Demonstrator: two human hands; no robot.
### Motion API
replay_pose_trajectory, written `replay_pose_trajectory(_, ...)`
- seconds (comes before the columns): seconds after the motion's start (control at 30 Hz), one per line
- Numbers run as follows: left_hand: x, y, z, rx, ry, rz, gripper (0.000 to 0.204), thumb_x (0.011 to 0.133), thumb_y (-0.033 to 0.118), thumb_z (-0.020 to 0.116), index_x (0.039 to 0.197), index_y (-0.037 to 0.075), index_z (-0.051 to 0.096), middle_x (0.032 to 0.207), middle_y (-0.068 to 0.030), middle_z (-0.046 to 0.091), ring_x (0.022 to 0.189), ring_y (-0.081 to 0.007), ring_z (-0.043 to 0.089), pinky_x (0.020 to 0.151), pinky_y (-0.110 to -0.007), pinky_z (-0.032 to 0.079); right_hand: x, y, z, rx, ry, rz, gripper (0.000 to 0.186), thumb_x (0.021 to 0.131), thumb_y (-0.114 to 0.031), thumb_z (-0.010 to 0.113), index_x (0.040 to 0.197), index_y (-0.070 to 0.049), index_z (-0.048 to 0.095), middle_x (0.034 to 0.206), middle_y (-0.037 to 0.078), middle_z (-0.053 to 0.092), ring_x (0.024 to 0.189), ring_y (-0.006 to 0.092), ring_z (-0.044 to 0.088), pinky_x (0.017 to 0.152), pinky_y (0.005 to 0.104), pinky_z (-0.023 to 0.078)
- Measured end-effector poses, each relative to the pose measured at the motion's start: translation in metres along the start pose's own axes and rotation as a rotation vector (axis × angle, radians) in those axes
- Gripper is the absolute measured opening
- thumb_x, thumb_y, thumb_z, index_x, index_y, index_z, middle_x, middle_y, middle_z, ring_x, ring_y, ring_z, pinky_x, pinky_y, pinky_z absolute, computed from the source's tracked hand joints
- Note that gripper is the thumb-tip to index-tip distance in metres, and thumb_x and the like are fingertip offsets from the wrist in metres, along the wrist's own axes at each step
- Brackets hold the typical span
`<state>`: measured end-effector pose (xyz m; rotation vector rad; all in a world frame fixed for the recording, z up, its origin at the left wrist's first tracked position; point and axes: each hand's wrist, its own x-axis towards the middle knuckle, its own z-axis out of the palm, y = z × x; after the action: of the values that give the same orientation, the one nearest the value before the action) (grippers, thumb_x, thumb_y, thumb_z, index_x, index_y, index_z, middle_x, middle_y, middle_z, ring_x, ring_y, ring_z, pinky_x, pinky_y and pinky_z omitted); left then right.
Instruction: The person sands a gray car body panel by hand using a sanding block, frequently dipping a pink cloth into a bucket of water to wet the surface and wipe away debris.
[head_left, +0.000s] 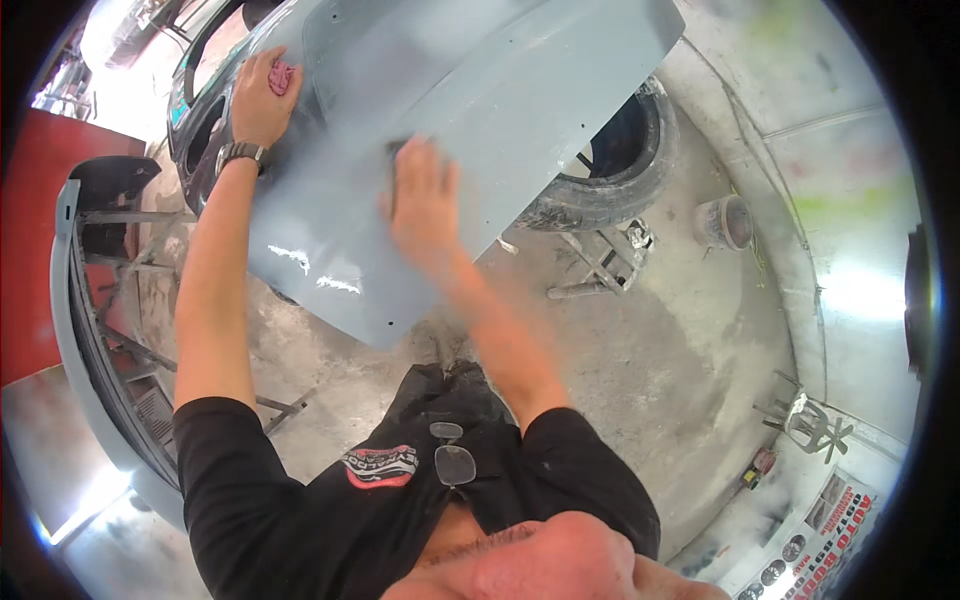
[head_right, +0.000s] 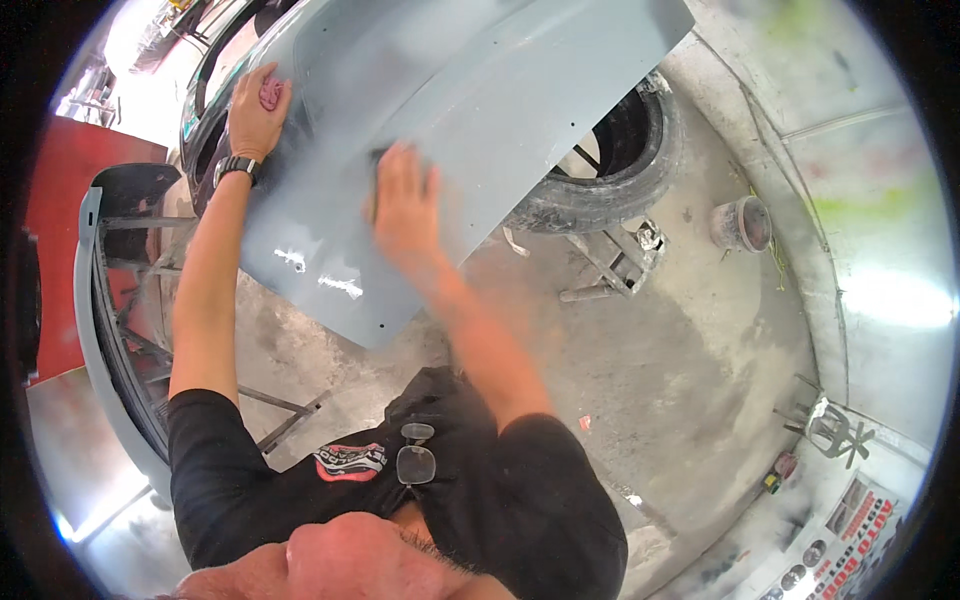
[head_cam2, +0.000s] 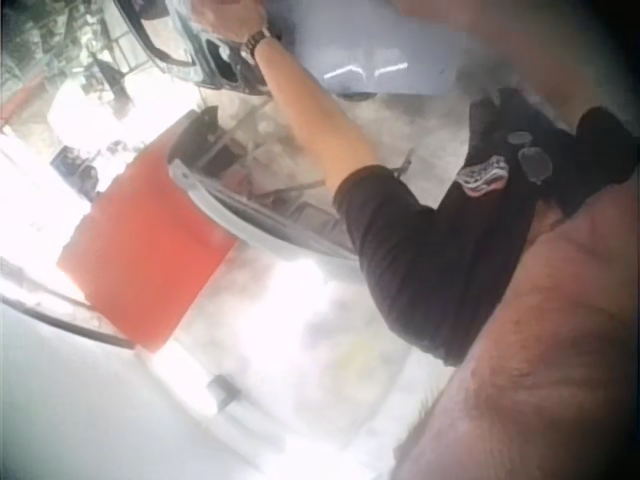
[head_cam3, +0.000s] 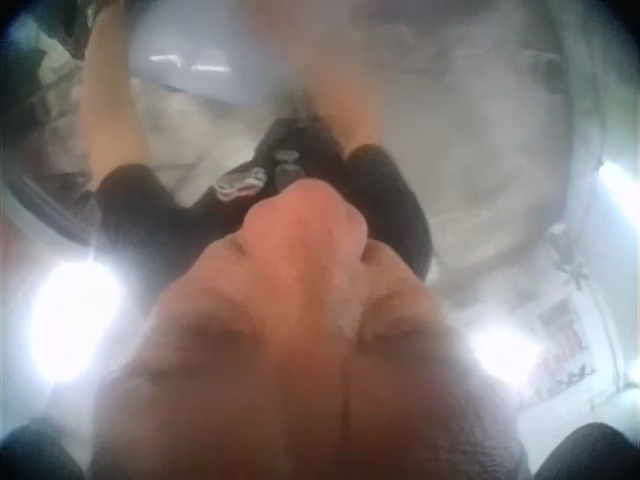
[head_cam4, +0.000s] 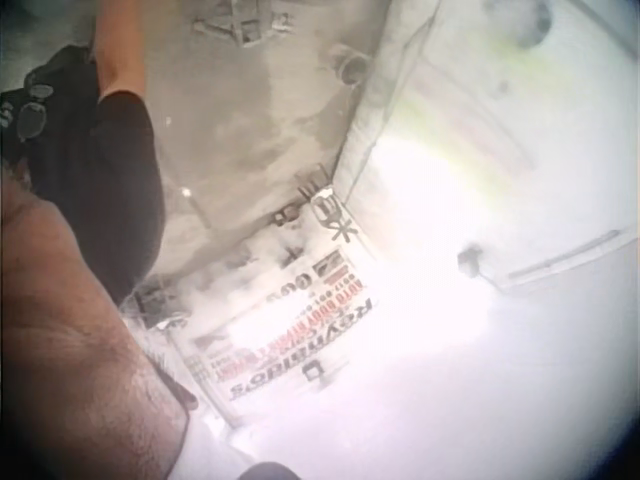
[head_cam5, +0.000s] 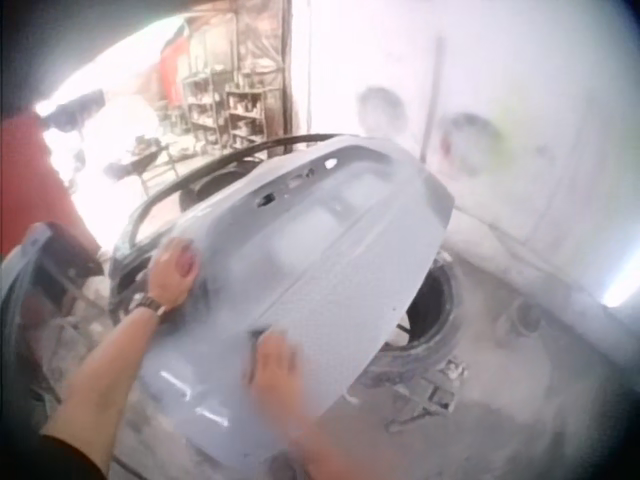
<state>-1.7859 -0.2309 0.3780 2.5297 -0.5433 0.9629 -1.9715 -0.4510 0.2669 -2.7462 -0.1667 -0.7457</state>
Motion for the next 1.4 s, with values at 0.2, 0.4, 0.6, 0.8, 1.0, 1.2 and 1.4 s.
replay_pose_trajectory(0.2,0.016,0.016,0.005,0.000,0.014,0.035,0.041,0.093,0.033,0.072,0.126,0.010,0.065,0.119,-0.0144,0.067,0.113,-0.0354,0.062,0.099,-0.045,0.051,0.120,0.142,-0.026,-0.006,-0.005,0.131,0.058,0.103,-0.038,0.050,0.150,-0.004,0.045,0.158,0.015,0.044,0.145,0.0288,0.042,0.114,0.0664,0.032)
replay_pose_trajectory(0.4,0.015,0.014,0.007,-0.047,-0.025,0.016,0.038,0.090,0.028,0.074,0.123,0.010,0.065,0.117,-0.0130,0.067,0.112,-0.0348,0.062,0.096,-0.044,0.051,0.141,0.126,0.006,-0.076,0.057,0.290,0.068,0.105,-0.040,0.047,0.152,0.007,0.036,0.165,0.025,0.028,0.154,0.0399,0.027,0.119,0.0680,0.022)
replay_pose_trajectory(0.6,0.003,-0.001,0.003,0.010,0.054,0.050,0.037,0.091,0.028,0.074,0.122,0.010,0.066,0.117,-0.0132,0.067,0.110,-0.0345,0.063,0.096,-0.044,0.051,0.060,0.077,-0.010,0.047,-0.095,-0.031,0.064,0.105,-0.040,0.046,0.154,-0.001,0.039,0.164,0.021,0.034,0.154,0.0362,0.030,0.120,0.0671,0.022)
replay_pose_trajectory(0.8,0.020,0.019,0.014,-0.034,-0.019,0.046,0.036,0.091,0.027,0.073,0.122,0.011,0.066,0.115,-0.0128,0.067,0.109,-0.0349,0.063,0.096,-0.044,0.052,0.188,0.225,-0.028,0.054,-0.008,0.433,0.062,0.107,-0.042,0.041,0.152,0.000,0.040,0.161,0.019,0.040,0.152,0.0340,0.032,0.119,0.0664,0.023)
replay_pose_trajectory(1.0,0.004,-0.001,0.000,0.041,0.012,0.013,0.037,0.092,0.028,0.073,0.123,0.011,0.066,0.117,-0.0132,0.067,0.110,-0.0359,0.062,0.096,-0.045,0.052,-0.017,0.051,-0.021,0.107,-0.220,0.025,0.077,0.102,-0.043,0.049,0.161,-0.001,0.023,0.169,0.019,0.024,0.158,0.0360,0.018,0.123,0.0650,0.017)
replay_pose_trajectory(1.2,0.020,0.014,0.014,-0.017,-0.019,0.046,0.038,0.091,0.029,0.074,0.123,0.011,0.066,0.118,-0.0129,0.067,0.111,-0.0349,0.062,0.097,-0.045,0.051,0.100,0.219,-0.049,0.067,-0.112,0.311,0.075,0.104,-0.048,0.044,0.162,-0.005,0.024,0.169,0.016,0.024,0.157,0.0334,0.022,0.119,0.0721,0.017)
replay_pose_trajectory(1.4,0.010,0.006,0.006,0.014,-0.027,0.017,0.038,0.092,0.030,0.073,0.123,0.010,0.066,0.116,-0.0135,0.068,0.108,-0.0350,0.063,0.096,-0.045,0.051,0.063,0.170,-0.006,0.017,-0.033,0.300,0.085,0.102,-0.054,0.045,0.164,-0.003,0.018,0.172,0.015,0.018,0.159,0.0305,0.015,0.120,0.0730,0.009)
